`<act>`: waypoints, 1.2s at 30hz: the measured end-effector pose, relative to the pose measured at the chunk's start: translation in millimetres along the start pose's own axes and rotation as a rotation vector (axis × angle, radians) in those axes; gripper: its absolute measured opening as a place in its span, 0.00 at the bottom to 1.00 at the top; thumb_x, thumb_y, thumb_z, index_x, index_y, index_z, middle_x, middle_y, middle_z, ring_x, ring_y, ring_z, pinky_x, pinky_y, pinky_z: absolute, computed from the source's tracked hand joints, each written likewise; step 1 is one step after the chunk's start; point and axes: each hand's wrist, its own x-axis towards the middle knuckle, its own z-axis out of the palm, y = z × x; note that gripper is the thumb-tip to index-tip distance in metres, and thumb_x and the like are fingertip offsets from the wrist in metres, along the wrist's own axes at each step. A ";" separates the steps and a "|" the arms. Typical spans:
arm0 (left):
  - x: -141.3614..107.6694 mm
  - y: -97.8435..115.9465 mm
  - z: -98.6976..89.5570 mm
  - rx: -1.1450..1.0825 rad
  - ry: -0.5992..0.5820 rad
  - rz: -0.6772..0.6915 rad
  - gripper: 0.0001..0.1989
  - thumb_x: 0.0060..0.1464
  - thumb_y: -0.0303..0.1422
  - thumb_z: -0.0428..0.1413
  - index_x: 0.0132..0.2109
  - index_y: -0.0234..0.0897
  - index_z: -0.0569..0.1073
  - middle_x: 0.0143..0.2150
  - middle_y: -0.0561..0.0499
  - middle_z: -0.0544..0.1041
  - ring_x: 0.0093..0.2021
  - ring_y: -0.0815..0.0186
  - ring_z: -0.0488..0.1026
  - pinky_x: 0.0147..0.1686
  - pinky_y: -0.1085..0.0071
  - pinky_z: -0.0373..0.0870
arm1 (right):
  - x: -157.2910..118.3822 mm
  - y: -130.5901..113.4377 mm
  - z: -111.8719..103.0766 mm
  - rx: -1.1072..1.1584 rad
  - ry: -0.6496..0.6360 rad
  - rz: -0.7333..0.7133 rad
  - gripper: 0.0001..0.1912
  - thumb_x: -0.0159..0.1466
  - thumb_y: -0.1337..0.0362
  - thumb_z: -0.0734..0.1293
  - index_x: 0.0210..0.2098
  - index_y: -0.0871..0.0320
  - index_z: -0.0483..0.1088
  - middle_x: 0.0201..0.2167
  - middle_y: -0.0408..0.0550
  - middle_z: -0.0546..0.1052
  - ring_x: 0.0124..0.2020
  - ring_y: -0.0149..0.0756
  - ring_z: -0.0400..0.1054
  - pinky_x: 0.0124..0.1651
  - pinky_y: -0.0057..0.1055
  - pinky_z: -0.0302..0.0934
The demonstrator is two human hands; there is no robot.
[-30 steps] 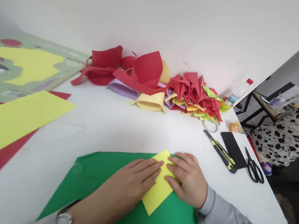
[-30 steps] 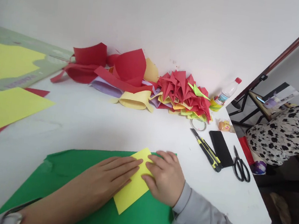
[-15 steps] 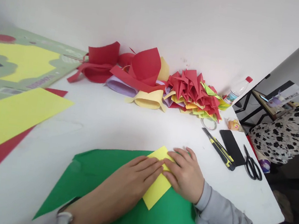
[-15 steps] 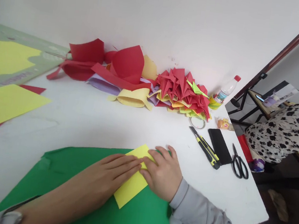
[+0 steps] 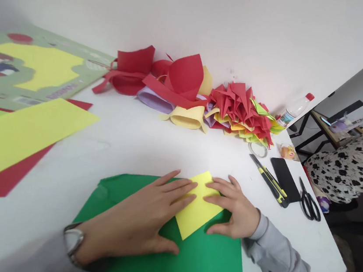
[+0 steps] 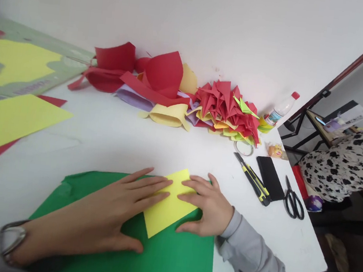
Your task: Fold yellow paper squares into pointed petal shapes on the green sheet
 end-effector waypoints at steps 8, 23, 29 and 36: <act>-6.3 -25.9 1.2 0.042 0.034 0.043 0.20 0.61 0.40 0.53 0.57 0.37 0.70 0.59 0.43 0.73 0.62 0.54 0.65 0.65 0.50 0.52 | 0.8 10.1 -15.0 0.246 -0.092 0.050 0.27 0.50 0.67 0.71 0.50 0.54 0.71 0.61 0.55 0.67 0.65 0.47 0.55 0.67 0.52 0.31; -15.6 -47.3 21.4 0.128 0.063 0.025 0.23 0.62 0.24 0.42 0.60 0.43 0.67 0.63 0.50 0.68 0.66 0.60 0.59 0.65 0.55 0.54 | -0.1 19.9 -17.2 0.371 -0.085 0.058 0.26 0.51 0.73 0.65 0.49 0.52 0.72 0.58 0.51 0.70 0.64 0.43 0.57 0.67 0.51 0.33; -13.3 -45.9 19.3 0.159 0.064 0.041 0.23 0.61 0.24 0.43 0.59 0.41 0.69 0.62 0.49 0.70 0.65 0.58 0.61 0.64 0.54 0.55 | 0.5 20.2 -16.6 0.372 -0.081 0.063 0.20 0.56 0.71 0.66 0.48 0.53 0.73 0.57 0.53 0.71 0.64 0.43 0.57 0.67 0.51 0.34; -14.0 -44.4 20.4 0.138 0.058 -0.005 0.22 0.62 0.24 0.41 0.58 0.41 0.70 0.62 0.52 0.70 0.65 0.59 0.61 0.65 0.55 0.54 | 0.5 22.1 -18.6 0.360 -0.113 0.054 0.20 0.56 0.68 0.68 0.48 0.53 0.73 0.58 0.53 0.71 0.65 0.44 0.56 0.67 0.52 0.33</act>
